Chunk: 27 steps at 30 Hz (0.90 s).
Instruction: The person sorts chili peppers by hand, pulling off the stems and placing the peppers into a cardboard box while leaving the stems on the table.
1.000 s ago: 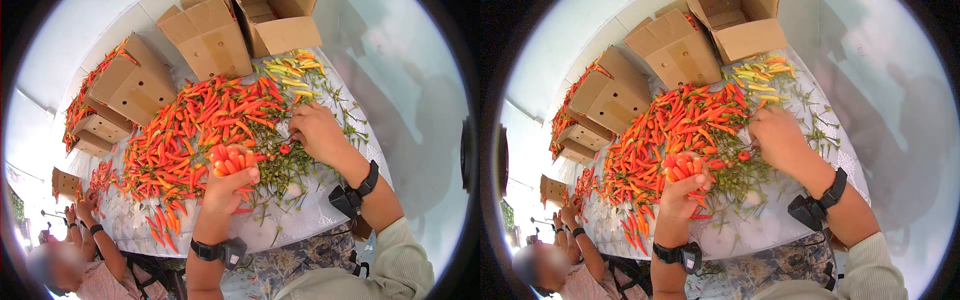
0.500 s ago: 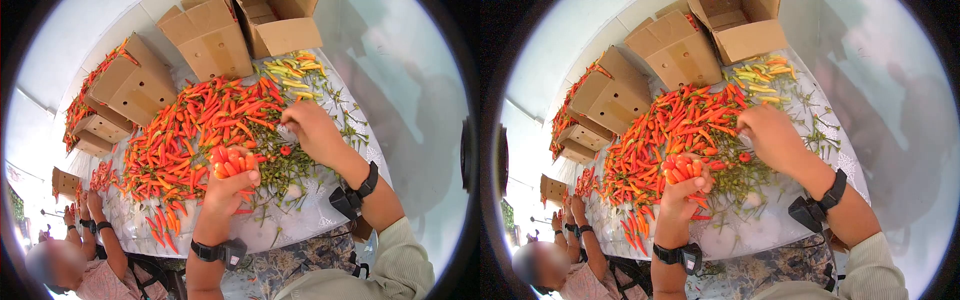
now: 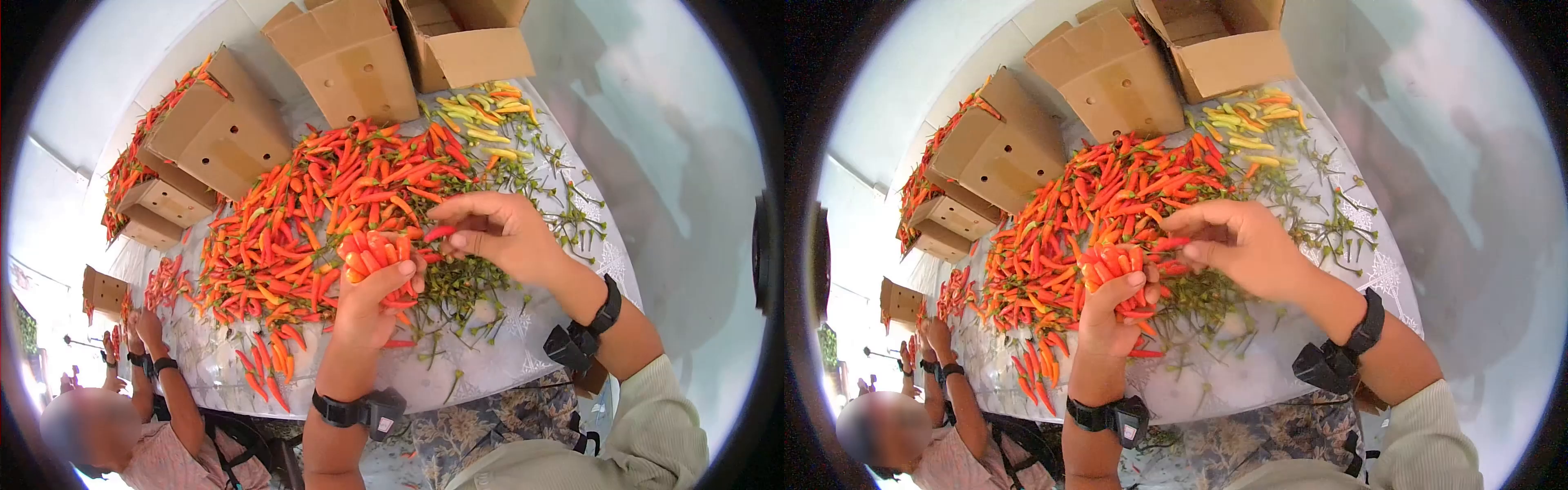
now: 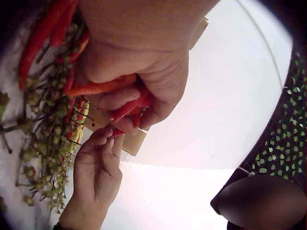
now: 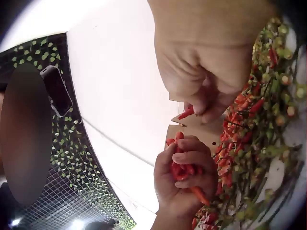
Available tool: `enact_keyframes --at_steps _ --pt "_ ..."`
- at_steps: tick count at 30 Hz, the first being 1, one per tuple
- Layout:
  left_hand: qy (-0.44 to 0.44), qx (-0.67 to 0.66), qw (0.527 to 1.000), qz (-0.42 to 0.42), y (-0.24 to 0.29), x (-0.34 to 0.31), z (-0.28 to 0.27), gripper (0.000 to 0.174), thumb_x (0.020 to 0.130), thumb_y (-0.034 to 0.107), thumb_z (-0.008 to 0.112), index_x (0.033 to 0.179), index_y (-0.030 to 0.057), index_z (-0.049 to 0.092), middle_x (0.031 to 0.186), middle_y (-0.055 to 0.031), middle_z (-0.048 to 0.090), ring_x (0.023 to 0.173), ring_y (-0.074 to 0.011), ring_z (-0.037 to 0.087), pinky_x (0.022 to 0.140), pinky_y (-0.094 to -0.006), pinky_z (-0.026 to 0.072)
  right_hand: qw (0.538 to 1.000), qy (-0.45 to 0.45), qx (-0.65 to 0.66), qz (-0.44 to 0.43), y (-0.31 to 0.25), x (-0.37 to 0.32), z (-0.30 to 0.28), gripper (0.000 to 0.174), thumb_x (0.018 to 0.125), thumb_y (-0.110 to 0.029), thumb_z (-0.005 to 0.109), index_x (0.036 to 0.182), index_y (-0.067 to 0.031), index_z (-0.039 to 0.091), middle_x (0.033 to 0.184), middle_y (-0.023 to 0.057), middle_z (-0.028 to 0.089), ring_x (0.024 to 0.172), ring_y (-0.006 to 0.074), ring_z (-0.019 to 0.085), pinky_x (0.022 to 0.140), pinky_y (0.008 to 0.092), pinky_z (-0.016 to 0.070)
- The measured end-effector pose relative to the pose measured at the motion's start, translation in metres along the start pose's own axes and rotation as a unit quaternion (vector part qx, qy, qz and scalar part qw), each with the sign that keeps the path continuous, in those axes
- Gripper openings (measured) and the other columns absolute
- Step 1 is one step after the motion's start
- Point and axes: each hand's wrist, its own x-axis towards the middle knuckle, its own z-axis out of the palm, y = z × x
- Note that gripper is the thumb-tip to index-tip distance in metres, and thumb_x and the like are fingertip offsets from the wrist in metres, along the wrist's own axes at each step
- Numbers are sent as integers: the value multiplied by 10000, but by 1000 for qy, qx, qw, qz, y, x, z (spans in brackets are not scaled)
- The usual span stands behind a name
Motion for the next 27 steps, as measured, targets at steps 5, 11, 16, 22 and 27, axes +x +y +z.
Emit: enact_keyframes --at_steps 5,11,16,22,27 --pt "35 15 999 -17 -1 0 3 326 762 0 652 1060 2 517 832 -69 597 679 -152 598 546 -251 478 991 -3 -100 -84 4 -5 2 154 771 -21 694 918 -25 650 812 30 618 741 93 587 656 231 475" --pt "43 82 995 -37 -2 0 6 330 741 6 707 1030 0 549 824 -50 611 617 -127 589 494 -219 454 966 19 -203 -160 -1 -4 3 109 754 -46 713 851 -44 662 788 10 609 702 83 565 624 230 451" --pt "26 103 994 -34 -1 0 2 330 720 -36 711 1001 9 544 826 -60 613 598 -107 575 460 -205 423 996 1 -75 -44 -2 -5 1 115 791 -115 707 844 -33 645 780 1 616 701 60 555 621 219 449" --pt "29 102 994 -26 -1 -1 5 341 703 -52 713 981 16 526 821 -47 605 613 -102 570 461 -205 417 999 -27 -27 -4 12 -1 -1 183 850 -184 661 836 -5 626 752 -1 614 671 51 540 604 224 455" --pt "17 130 991 7 -6 -2 6 406 671 27 730 999 35 491 791 -68 587 538 -107 526 406 -182 349 994 -74 24 73 11 -1 -2 236 885 -256 620 855 -23 606 686 -22 556 603 52 489 542 213 409"
